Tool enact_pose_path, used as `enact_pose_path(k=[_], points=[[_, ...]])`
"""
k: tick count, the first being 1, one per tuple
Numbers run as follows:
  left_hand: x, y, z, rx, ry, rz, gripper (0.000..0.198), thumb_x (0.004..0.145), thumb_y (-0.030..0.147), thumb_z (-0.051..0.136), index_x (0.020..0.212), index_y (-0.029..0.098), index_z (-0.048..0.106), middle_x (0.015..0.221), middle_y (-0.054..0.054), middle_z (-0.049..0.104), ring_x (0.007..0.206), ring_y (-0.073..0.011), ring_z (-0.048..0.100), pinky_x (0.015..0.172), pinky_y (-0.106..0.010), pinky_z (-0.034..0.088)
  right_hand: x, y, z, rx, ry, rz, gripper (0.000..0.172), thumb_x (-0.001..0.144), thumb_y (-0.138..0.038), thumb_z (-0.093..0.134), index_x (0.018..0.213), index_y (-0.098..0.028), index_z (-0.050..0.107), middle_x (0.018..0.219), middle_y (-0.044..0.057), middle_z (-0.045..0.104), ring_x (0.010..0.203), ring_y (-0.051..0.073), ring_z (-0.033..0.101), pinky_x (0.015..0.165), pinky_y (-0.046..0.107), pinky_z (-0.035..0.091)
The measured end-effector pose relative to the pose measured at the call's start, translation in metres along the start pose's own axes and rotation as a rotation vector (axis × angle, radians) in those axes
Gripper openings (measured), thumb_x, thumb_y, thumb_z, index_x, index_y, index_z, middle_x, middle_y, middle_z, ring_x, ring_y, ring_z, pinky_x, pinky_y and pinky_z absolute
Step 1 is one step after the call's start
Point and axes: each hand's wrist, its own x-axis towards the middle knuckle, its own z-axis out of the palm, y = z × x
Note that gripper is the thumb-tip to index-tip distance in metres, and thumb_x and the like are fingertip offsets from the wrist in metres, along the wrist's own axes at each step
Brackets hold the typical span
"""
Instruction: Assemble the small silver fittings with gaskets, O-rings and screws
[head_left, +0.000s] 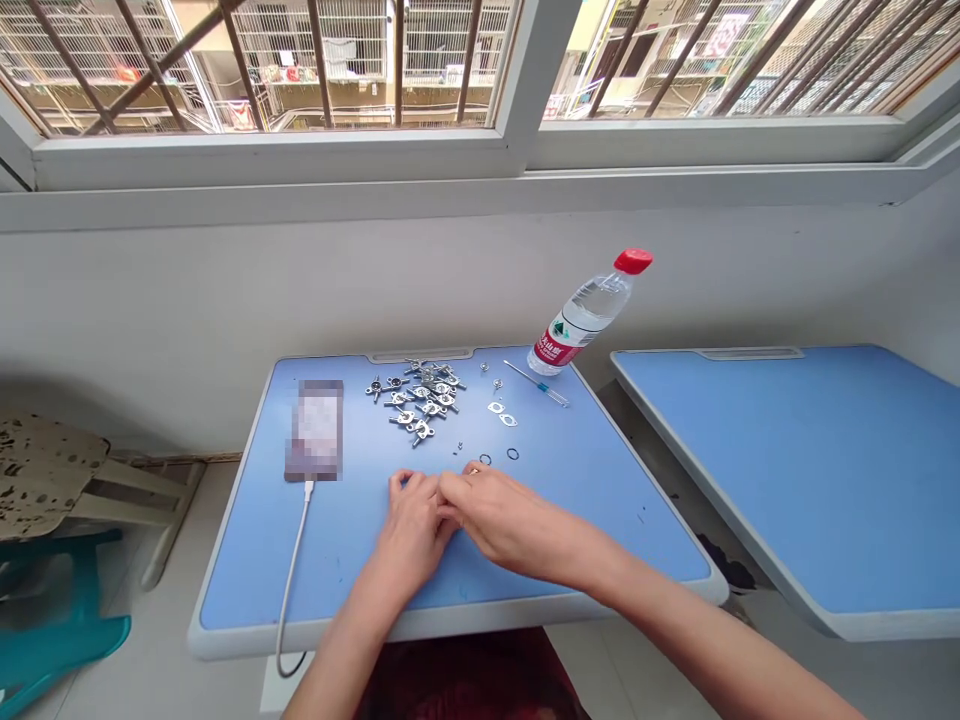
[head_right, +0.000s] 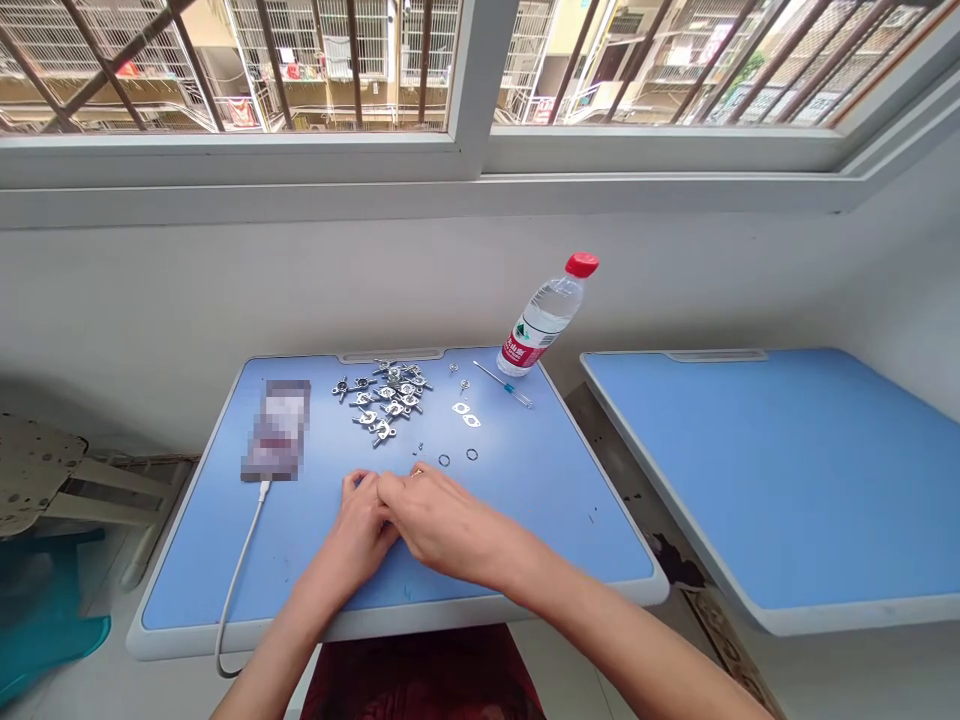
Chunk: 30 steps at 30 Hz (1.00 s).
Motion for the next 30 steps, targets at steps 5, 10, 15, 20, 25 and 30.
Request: enact_pose_path(k=[5, 10, 15, 20, 25, 30], points=[[0.0, 0.0, 0.002, 0.058, 0.024, -0.002, 0.017, 0.097, 0.016, 0.044, 0.089, 0.02, 0.059, 0.087, -0.002, 0.061, 0.084, -0.0191, 0.054, 0.092, -0.043, 0.037, -0.003, -0.004, 0.023, 0.069, 0.226, 0.138, 0.024, 0.098, -0.017, 0.037, 0.075, -0.024, 0.037, 0.063, -0.001, 0.049, 0.059, 0.018, 0.044, 0.054, 0.027, 0.033], [0.001, 0.003, -0.002, 0.097, -0.009, -0.012, 0.016, 0.097, 0.017, 0.047, 0.087, 0.02, 0.06, 0.084, 0.0, 0.06, 0.083, -0.0182, 0.054, 0.093, -0.043, 0.036, -0.014, -0.001, 0.03, 0.152, 0.428, 0.126, 0.025, 0.1, -0.019, 0.035, 0.077, -0.022, 0.046, 0.068, 0.002, 0.06, 0.06, 0.017, 0.05, 0.059, 0.028, 0.039], [0.002, 0.005, -0.005, 0.059, -0.055, -0.028, 0.009, 0.091, 0.016, 0.06, 0.098, 0.022, 0.062, 0.092, 0.0, 0.063, 0.091, -0.0189, 0.056, 0.095, -0.043, 0.034, -0.025, 0.011, 0.023, 0.235, 0.543, 0.128, 0.024, 0.1, -0.021, 0.037, 0.081, -0.021, 0.051, 0.069, 0.001, 0.06, 0.061, 0.016, 0.05, 0.06, 0.027, 0.04], [0.002, 0.005, -0.006, 0.039, -0.061, -0.04, 0.009, 0.091, 0.016, 0.061, 0.097, 0.022, 0.062, 0.094, 0.0, 0.063, 0.092, -0.0189, 0.056, 0.096, -0.043, 0.032, -0.028, 0.017, 0.025, 0.239, 0.525, 0.125, 0.026, 0.101, -0.022, 0.036, 0.081, -0.021, 0.052, 0.07, 0.002, 0.062, 0.062, 0.016, 0.049, 0.061, 0.028, 0.041], [0.002, 0.005, -0.006, 0.024, -0.055, -0.039, 0.01, 0.091, 0.017, 0.06, 0.098, 0.023, 0.063, 0.093, 0.0, 0.064, 0.091, -0.0184, 0.056, 0.097, -0.043, 0.032, -0.028, 0.02, 0.025, 0.211, 0.516, 0.118, 0.027, 0.102, -0.022, 0.034, 0.082, -0.021, 0.052, 0.071, 0.002, 0.061, 0.062, 0.016, 0.049, 0.062, 0.029, 0.041], [0.003, 0.006, -0.008, 0.034, -0.063, -0.035, 0.009, 0.092, 0.017, 0.059, 0.098, 0.023, 0.063, 0.093, 0.0, 0.063, 0.092, -0.019, 0.055, 0.097, -0.043, 0.032, -0.032, 0.022, 0.018, 0.16, 0.423, 0.078, 0.029, 0.103, -0.023, 0.03, 0.083, -0.021, 0.051, 0.073, 0.003, 0.062, 0.063, 0.017, 0.05, 0.063, 0.03, 0.04]])
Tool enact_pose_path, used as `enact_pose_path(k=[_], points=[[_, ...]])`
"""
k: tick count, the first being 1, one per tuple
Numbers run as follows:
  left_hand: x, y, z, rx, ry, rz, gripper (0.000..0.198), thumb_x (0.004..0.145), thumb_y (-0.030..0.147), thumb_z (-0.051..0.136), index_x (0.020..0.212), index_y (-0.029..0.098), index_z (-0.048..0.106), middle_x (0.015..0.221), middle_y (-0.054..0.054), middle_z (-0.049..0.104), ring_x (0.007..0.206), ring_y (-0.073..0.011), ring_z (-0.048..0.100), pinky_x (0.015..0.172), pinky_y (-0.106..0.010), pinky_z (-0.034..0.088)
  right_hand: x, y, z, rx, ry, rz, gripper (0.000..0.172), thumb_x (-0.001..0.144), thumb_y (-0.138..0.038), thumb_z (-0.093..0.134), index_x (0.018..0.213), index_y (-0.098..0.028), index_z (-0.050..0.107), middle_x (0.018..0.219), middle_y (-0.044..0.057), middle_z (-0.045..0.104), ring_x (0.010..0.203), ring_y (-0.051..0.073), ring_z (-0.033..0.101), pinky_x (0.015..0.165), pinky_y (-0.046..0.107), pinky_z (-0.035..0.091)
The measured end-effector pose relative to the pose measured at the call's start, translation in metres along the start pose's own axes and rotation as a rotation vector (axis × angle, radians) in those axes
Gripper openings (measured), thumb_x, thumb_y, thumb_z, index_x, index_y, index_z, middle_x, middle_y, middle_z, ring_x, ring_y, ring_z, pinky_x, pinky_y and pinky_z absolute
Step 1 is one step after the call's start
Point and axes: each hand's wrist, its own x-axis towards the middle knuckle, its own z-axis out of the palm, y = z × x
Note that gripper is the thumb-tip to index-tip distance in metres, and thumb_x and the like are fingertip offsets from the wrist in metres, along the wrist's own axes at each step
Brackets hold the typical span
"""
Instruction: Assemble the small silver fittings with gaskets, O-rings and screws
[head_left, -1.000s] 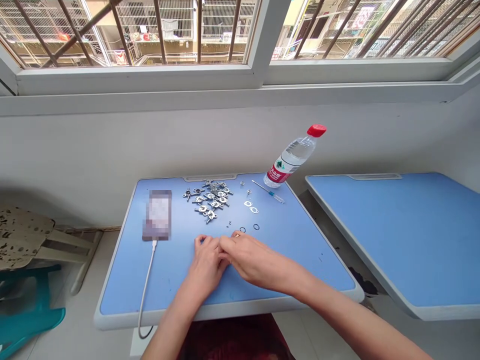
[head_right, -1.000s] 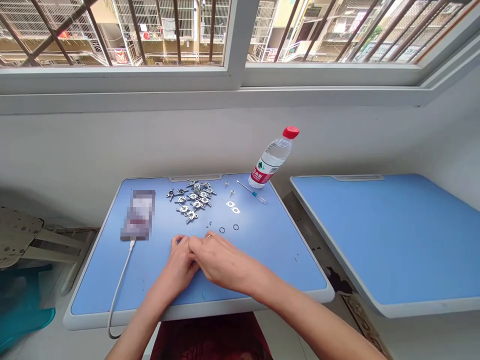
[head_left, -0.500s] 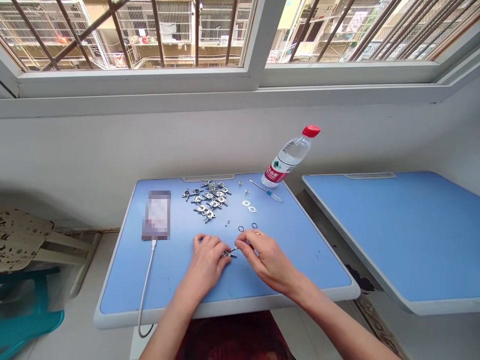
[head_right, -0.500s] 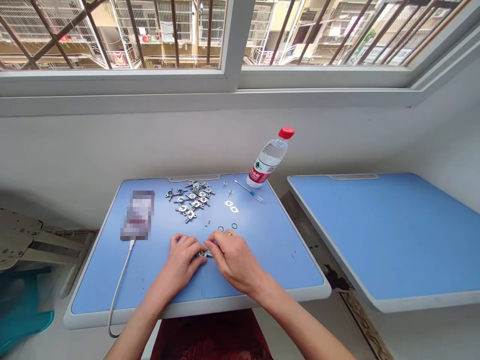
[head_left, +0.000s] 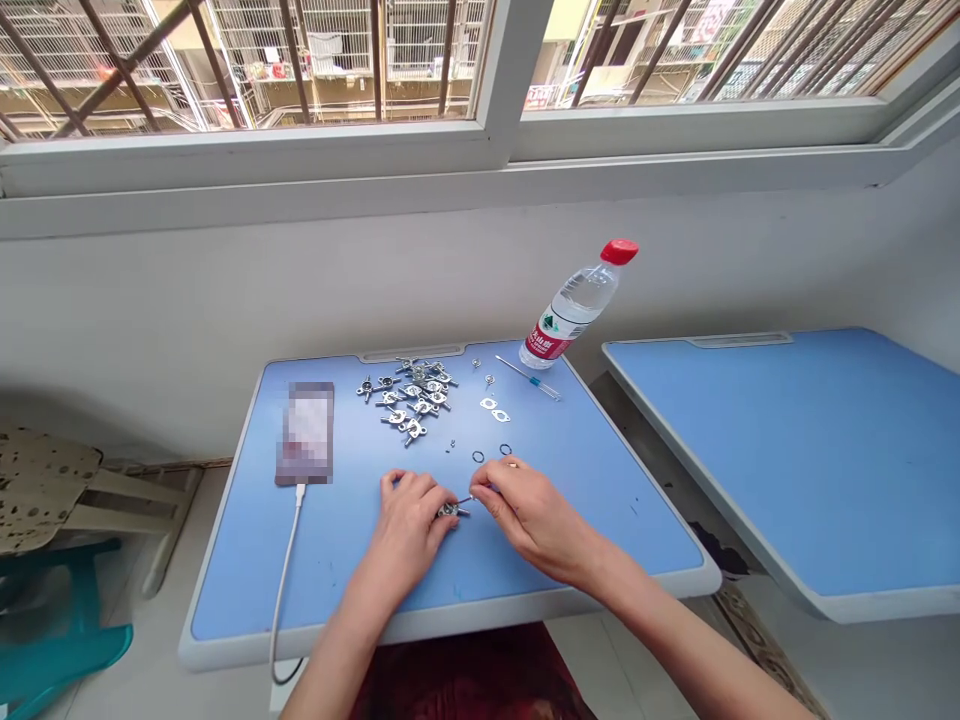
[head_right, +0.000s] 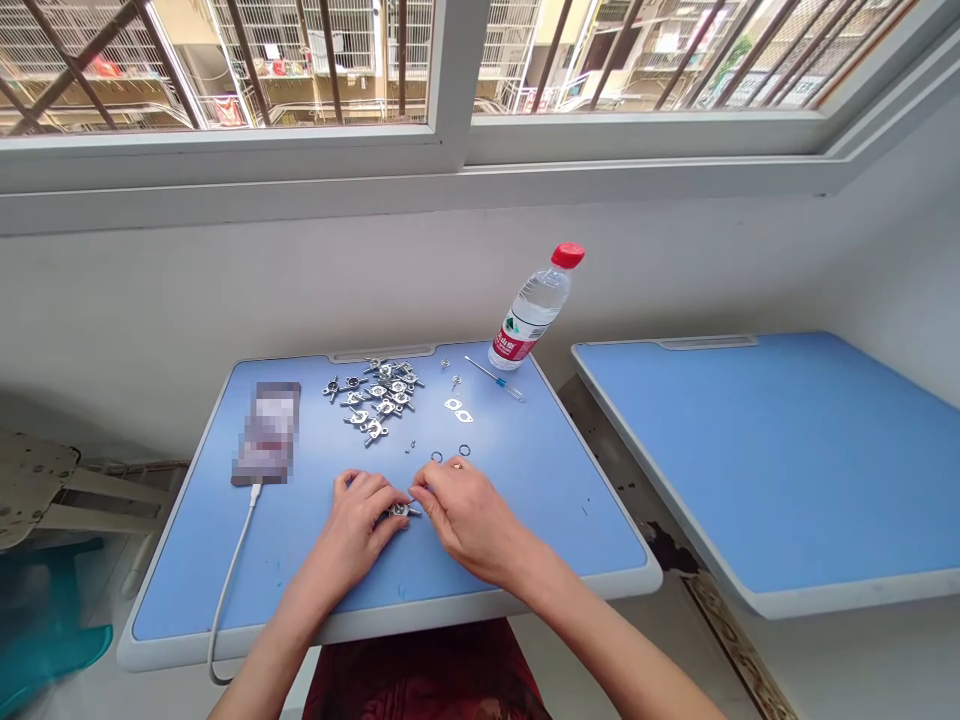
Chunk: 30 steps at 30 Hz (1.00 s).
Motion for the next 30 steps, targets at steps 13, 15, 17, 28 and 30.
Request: enact_pose_path(k=[13, 15, 17, 28, 30], points=[[0.0, 0.0, 0.004, 0.035, 0.031, 0.01, 0.011, 0.091, 0.014, 0.058, 0.096, 0.023, 0.061, 0.09, 0.0, 0.063, 0.089, -0.019, 0.055, 0.097, -0.044, 0.033, 0.014, -0.01, 0.013, -0.101, 0.001, 0.141, 0.026, 0.1, -0.021, 0.039, 0.075, -0.021, 0.046, 0.066, 0.002, 0.06, 0.058, 0.016, 0.055, 0.057, 0.026, 0.036], [0.0, 0.0, 0.005, 0.039, 0.03, 0.008, 0.011, 0.092, 0.014, 0.057, 0.097, 0.023, 0.061, 0.09, 0.0, 0.063, 0.089, -0.019, 0.055, 0.097, -0.045, 0.032, 0.009, -0.012, 0.019, -0.109, 0.083, 0.184, 0.028, 0.1, -0.024, 0.037, 0.074, -0.022, 0.046, 0.062, 0.001, 0.059, 0.053, 0.015, 0.054, 0.054, 0.026, 0.034], [0.0, 0.0, 0.005, 0.048, 0.03, 0.003, 0.009, 0.092, 0.015, 0.056, 0.095, 0.022, 0.061, 0.09, 0.0, 0.063, 0.088, -0.0191, 0.056, 0.097, -0.045, 0.032, 0.005, -0.015, 0.022, -0.122, 0.111, 0.177, 0.029, 0.101, -0.025, 0.036, 0.074, -0.022, 0.048, 0.06, 0.0, 0.058, 0.05, 0.014, 0.053, 0.053, 0.025, 0.033], [-0.001, 0.0, 0.003, 0.027, 0.041, -0.012, 0.012, 0.087, 0.012, 0.063, 0.093, 0.023, 0.062, 0.091, 0.0, 0.065, 0.089, -0.0204, 0.058, 0.096, -0.047, 0.035, 0.011, -0.009, -0.016, -0.112, -0.222, 0.019, 0.017, 0.096, -0.011, 0.04, 0.093, -0.021, 0.054, 0.086, 0.002, 0.066, 0.07, 0.017, 0.058, 0.067, 0.029, 0.042], [-0.001, 0.001, 0.002, 0.013, 0.041, -0.019, 0.013, 0.086, 0.011, 0.064, 0.092, 0.023, 0.063, 0.091, 0.0, 0.066, 0.09, -0.0206, 0.059, 0.096, -0.047, 0.035, 0.012, -0.006, -0.02, -0.122, -0.268, 0.047, 0.019, 0.094, -0.009, 0.041, 0.086, -0.021, 0.052, 0.081, 0.001, 0.064, 0.069, 0.017, 0.056, 0.065, 0.029, 0.042]])
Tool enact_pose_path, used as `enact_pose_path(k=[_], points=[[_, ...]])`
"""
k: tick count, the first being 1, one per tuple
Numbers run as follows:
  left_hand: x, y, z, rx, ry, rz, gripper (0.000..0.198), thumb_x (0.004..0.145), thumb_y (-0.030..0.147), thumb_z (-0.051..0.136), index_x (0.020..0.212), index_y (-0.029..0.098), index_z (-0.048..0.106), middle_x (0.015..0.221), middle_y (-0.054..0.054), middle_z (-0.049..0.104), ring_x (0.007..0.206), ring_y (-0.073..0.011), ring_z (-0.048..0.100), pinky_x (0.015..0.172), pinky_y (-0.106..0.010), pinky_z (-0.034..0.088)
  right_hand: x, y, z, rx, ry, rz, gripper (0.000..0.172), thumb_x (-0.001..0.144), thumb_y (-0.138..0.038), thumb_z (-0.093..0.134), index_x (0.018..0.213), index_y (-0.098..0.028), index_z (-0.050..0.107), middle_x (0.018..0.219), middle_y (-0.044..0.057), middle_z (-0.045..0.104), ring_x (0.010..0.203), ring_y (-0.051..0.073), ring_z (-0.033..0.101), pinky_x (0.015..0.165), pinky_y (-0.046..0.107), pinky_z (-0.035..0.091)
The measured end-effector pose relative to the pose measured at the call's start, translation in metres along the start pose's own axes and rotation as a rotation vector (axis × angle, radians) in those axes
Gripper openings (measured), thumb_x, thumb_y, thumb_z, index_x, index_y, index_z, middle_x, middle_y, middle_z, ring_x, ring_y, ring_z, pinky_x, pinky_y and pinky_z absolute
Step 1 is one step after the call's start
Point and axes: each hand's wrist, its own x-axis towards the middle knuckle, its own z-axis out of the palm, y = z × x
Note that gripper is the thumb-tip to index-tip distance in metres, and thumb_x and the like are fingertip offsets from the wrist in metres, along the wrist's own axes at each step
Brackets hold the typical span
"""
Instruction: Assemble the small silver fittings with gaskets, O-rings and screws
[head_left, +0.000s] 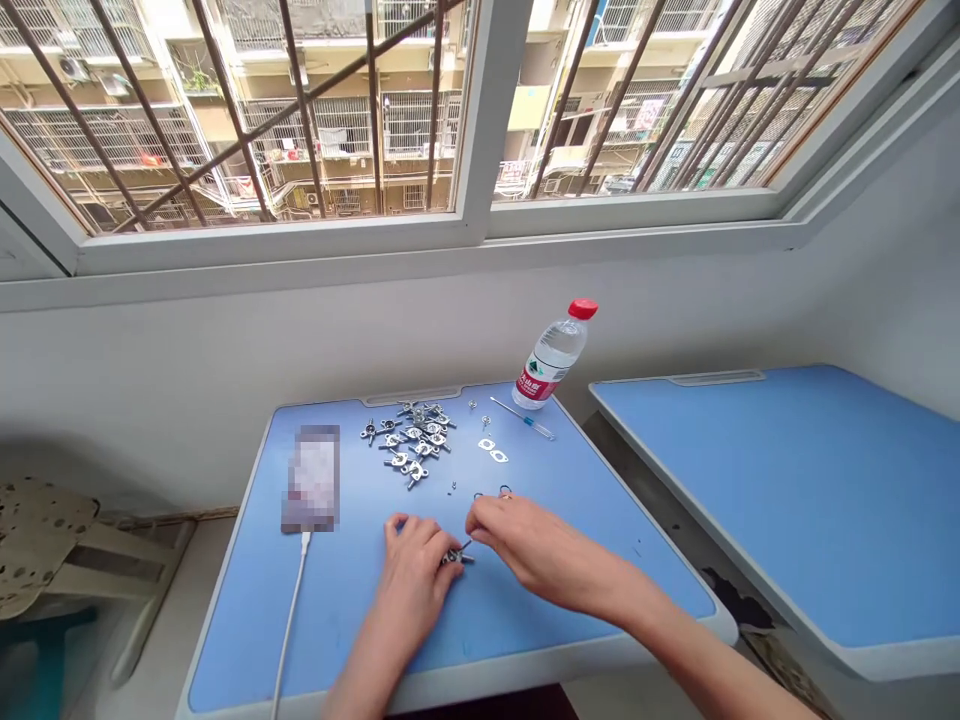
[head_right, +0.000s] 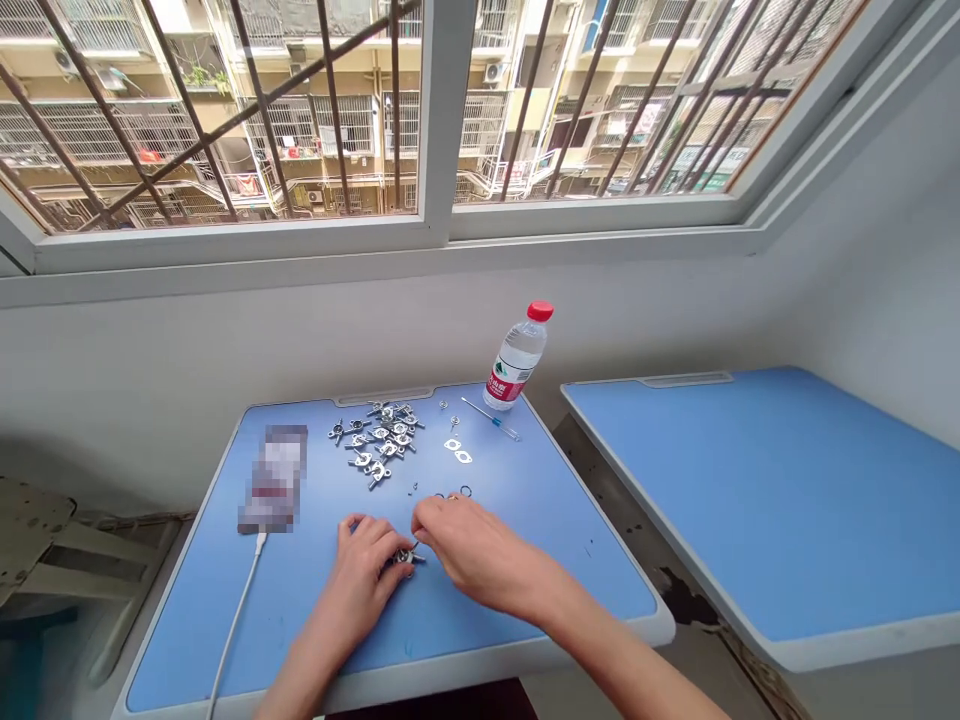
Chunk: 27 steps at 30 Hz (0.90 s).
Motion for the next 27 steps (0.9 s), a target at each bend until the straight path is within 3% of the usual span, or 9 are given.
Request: enact_pose_path(k=[6, 15, 27], points=[[0.001, 0.001, 0.0, -0.016, -0.012, -0.019, 0.015, 0.084, 0.009, 0.066, 0.09, 0.022, 0.063, 0.091, 0.0, 0.066, 0.091, -0.0206, 0.059, 0.098, -0.048, 0.034, 0.006, -0.002, 0.003, 0.049, 0.004, 0.036, 0.02, 0.091, -0.006, 0.043, 0.079, -0.021, 0.048, 0.074, 0.003, 0.063, 0.07, 0.02, 0.055, 0.059, 0.028, 0.04], [-0.001, 0.003, 0.001, -0.021, 0.031, -0.021, 0.017, 0.083, 0.005, 0.062, 0.085, 0.022, 0.061, 0.089, 0.0, 0.066, 0.09, -0.0209, 0.06, 0.096, -0.046, 0.036, 0.008, -0.013, 0.014, 0.09, 0.123, 0.153, 0.023, 0.092, -0.01, 0.037, 0.073, -0.023, 0.041, 0.066, 0.003, 0.059, 0.064, 0.021, 0.055, 0.056, 0.028, 0.039], [-0.002, 0.007, -0.002, 0.007, 0.038, -0.047, 0.021, 0.082, 0.002, 0.059, 0.087, 0.022, 0.062, 0.09, 0.0, 0.067, 0.09, -0.0202, 0.059, 0.098, -0.048, 0.034, 0.01, -0.017, 0.026, 0.037, 0.235, 0.228, 0.023, 0.09, -0.007, 0.038, 0.077, -0.021, 0.051, 0.073, 0.006, 0.069, 0.067, 0.023, 0.062, 0.06, 0.03, 0.037]])
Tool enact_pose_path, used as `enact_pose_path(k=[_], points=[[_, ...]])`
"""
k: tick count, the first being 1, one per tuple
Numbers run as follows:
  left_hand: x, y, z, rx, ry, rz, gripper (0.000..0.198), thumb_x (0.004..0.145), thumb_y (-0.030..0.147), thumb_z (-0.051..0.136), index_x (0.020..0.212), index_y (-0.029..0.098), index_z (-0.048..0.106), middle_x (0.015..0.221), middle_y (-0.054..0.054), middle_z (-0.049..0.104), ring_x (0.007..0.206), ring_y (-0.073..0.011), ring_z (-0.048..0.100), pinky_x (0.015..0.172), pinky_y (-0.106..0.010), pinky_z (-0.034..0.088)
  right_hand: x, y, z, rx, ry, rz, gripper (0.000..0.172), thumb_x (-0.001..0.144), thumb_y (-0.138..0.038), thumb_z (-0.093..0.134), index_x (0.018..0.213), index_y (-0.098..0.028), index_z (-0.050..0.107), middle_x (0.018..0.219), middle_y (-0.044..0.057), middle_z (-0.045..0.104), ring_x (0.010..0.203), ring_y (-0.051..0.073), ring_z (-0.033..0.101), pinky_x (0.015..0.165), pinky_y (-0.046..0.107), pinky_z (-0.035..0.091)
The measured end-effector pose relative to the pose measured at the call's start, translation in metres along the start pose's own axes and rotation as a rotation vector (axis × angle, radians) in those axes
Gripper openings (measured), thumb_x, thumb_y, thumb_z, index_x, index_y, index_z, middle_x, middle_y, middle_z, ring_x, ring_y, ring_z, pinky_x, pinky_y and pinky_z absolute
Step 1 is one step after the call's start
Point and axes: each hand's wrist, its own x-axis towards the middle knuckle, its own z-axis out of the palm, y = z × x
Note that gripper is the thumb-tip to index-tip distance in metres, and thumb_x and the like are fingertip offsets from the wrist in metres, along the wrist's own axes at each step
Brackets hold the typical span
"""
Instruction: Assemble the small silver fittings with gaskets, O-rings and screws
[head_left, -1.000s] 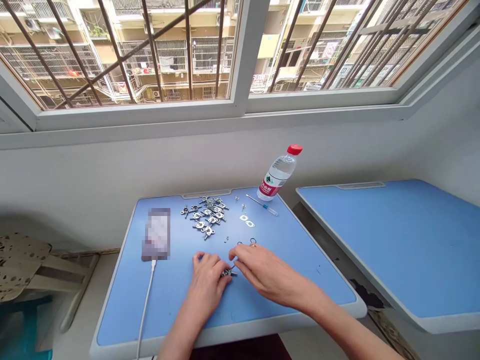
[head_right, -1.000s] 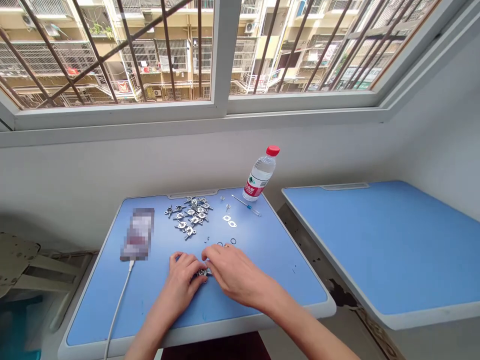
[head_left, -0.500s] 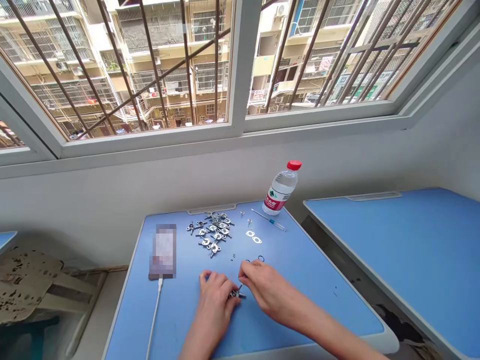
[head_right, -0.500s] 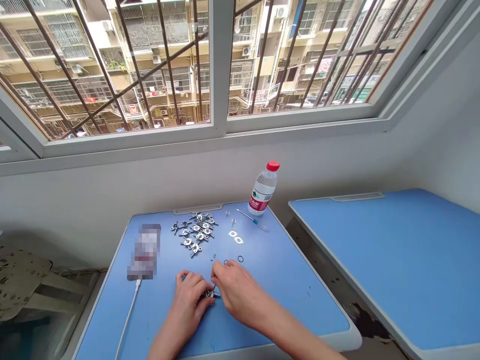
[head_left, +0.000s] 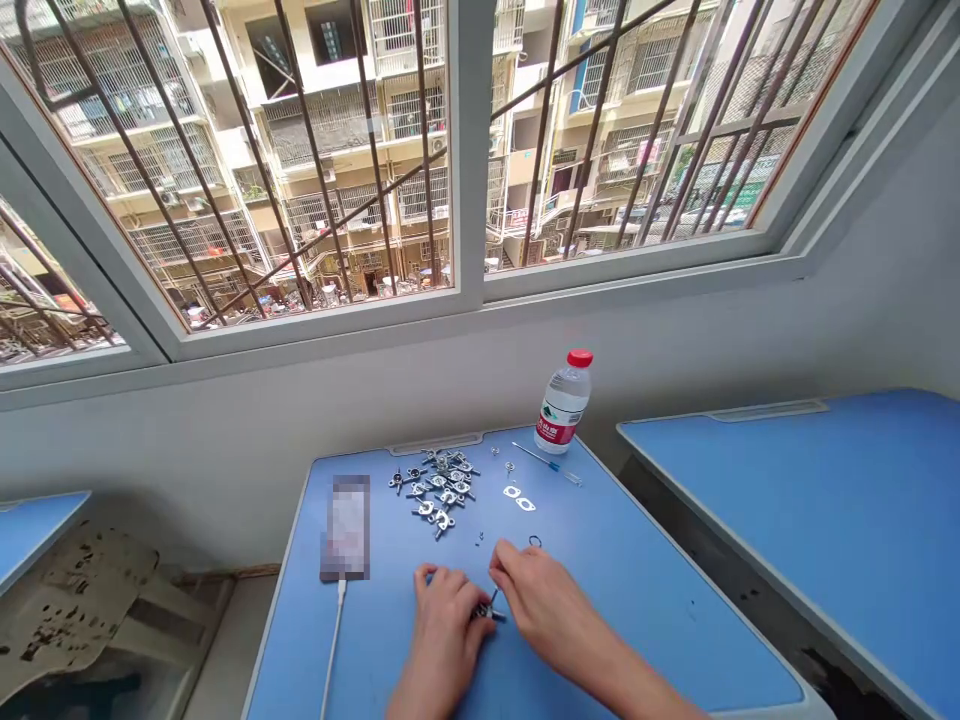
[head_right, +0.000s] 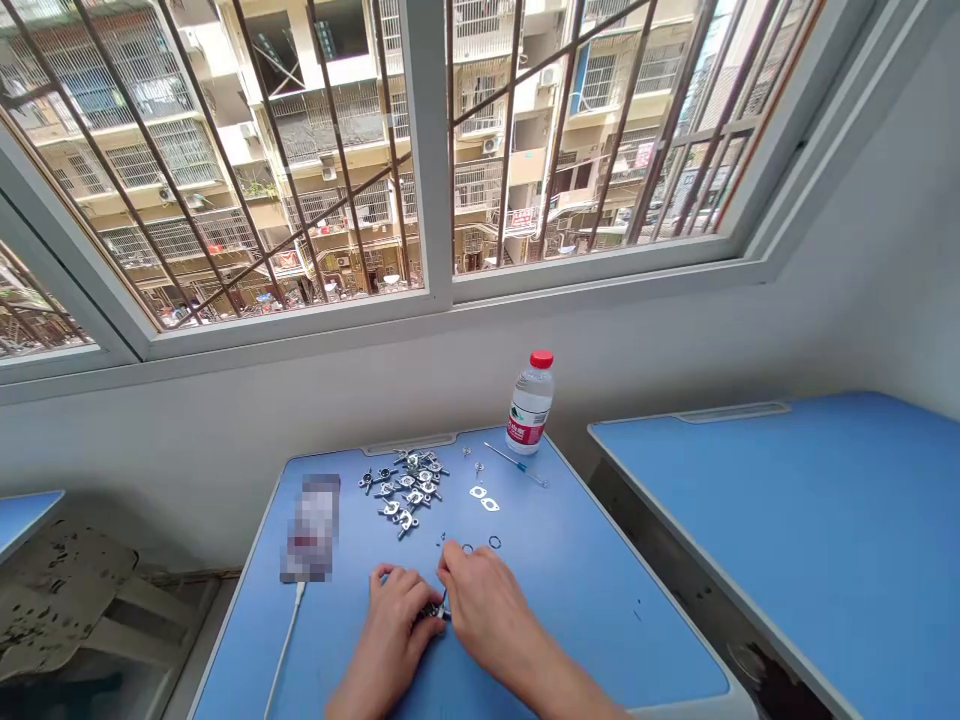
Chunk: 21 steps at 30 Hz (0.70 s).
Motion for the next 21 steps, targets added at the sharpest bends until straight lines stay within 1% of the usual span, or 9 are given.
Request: enact_pose_path(k=[3, 6, 8, 10, 12, 14, 16, 18, 21], points=[[-0.001, 0.001, 0.001, 0.007, 0.019, 0.001, 0.021, 0.082, 0.003, 0.059, 0.088, 0.023, 0.063, 0.089, -0.001, 0.066, 0.09, -0.0205, 0.059, 0.096, -0.047, 0.035, 0.001, 0.001, 0.0, -0.018, 0.013, 0.013, 0.022, 0.091, -0.009, 0.038, 0.078, -0.021, 0.052, 0.072, 0.006, 0.07, 0.065, 0.023, 0.063, 0.059, 0.03, 0.035], [-0.004, 0.002, 0.006, 0.028, 0.049, -0.003, 0.021, 0.083, 0.005, 0.059, 0.09, 0.023, 0.064, 0.09, -0.001, 0.066, 0.091, -0.0208, 0.059, 0.095, -0.046, 0.036, 0.002, 0.005, -0.002, 0.04, -0.011, 0.065, 0.022, 0.092, -0.014, 0.036, 0.078, -0.021, 0.052, 0.071, 0.005, 0.07, 0.064, 0.021, 0.064, 0.058, 0.029, 0.035], [-0.006, 0.002, 0.008, 0.044, 0.066, -0.012, 0.02, 0.083, 0.005, 0.06, 0.091, 0.023, 0.064, 0.091, -0.001, 0.066, 0.091, -0.0207, 0.059, 0.095, -0.045, 0.037, 0.003, 0.009, -0.005, 0.162, -0.02, 0.078, 0.021, 0.092, -0.02, 0.037, 0.076, -0.022, 0.051, 0.07, 0.003, 0.068, 0.062, 0.02, 0.063, 0.057, 0.028, 0.037], [-0.009, 0.0, 0.006, 0.051, 0.088, -0.031, 0.019, 0.082, 0.006, 0.061, 0.091, 0.023, 0.064, 0.09, -0.001, 0.066, 0.09, -0.0203, 0.059, 0.095, -0.045, 0.037, 0.003, 0.013, -0.008, 0.384, -0.047, 0.08, 0.024, 0.094, -0.029, 0.037, 0.074, -0.023, 0.048, 0.061, -0.001, 0.061, 0.055, 0.018, 0.06, 0.055, 0.027, 0.04], [-0.01, -0.005, -0.001, 0.048, 0.124, -0.076, 0.017, 0.082, 0.008, 0.061, 0.089, 0.023, 0.065, 0.088, -0.001, 0.067, 0.088, -0.0205, 0.06, 0.092, -0.043, 0.039, 0.002, 0.02, -0.01, 0.618, -0.068, 0.101, 0.028, 0.095, -0.039, 0.037, 0.075, -0.023, 0.048, 0.052, -0.006, 0.05, 0.047, 0.015, 0.055, 0.053, 0.026, 0.042], [-0.008, -0.013, -0.014, 0.056, 0.181, -0.163, 0.013, 0.083, 0.011, 0.06, 0.088, 0.023, 0.065, 0.087, -0.002, 0.068, 0.088, -0.0219, 0.061, 0.084, -0.039, 0.043, 0.002, 0.028, -0.011, 0.764, -0.038, 0.146, 0.033, 0.094, -0.048, 0.038, 0.078, -0.023, 0.049, 0.052, -0.008, 0.042, 0.045, 0.014, 0.052, 0.052, 0.026, 0.042], [-0.003, -0.023, -0.027, 0.106, 0.244, -0.289, 0.009, 0.084, 0.016, 0.059, 0.088, 0.022, 0.065, 0.087, -0.003, 0.068, 0.087, -0.0224, 0.061, 0.08, -0.036, 0.045, 0.005, 0.039, -0.01, 0.821, 0.018, 0.185, 0.036, 0.093, -0.054, 0.04, 0.08, -0.022, 0.052, 0.055, -0.007, 0.042, 0.045, 0.014, 0.05, 0.052, 0.027, 0.042], [0.006, -0.033, -0.038, 0.138, 0.269, -0.348, 0.007, 0.086, 0.02, 0.058, 0.089, 0.02, 0.064, 0.086, -0.005, 0.067, 0.085, -0.0225, 0.061, 0.077, -0.034, 0.045, 0.009, 0.05, -0.007, 0.85, 0.054, 0.208, 0.038, 0.091, -0.056, 0.043, 0.08, -0.021, 0.052, 0.056, -0.007, 0.043, 0.045, 0.014, 0.05, 0.052, 0.028, 0.041], [0.024, -0.044, -0.044, 0.186, 0.28, -0.416, 0.007, 0.084, 0.023, 0.059, 0.083, 0.018, 0.063, 0.08, -0.006, 0.066, 0.081, -0.0242, 0.062, 0.072, -0.033, 0.043, 0.015, 0.065, -0.001, 0.867, 0.089, 0.223, 0.038, 0.09, -0.057, 0.046, 0.079, -0.021, 0.052, 0.055, -0.006, 0.043, 0.045, 0.014, 0.049, 0.053, 0.029, 0.042]])
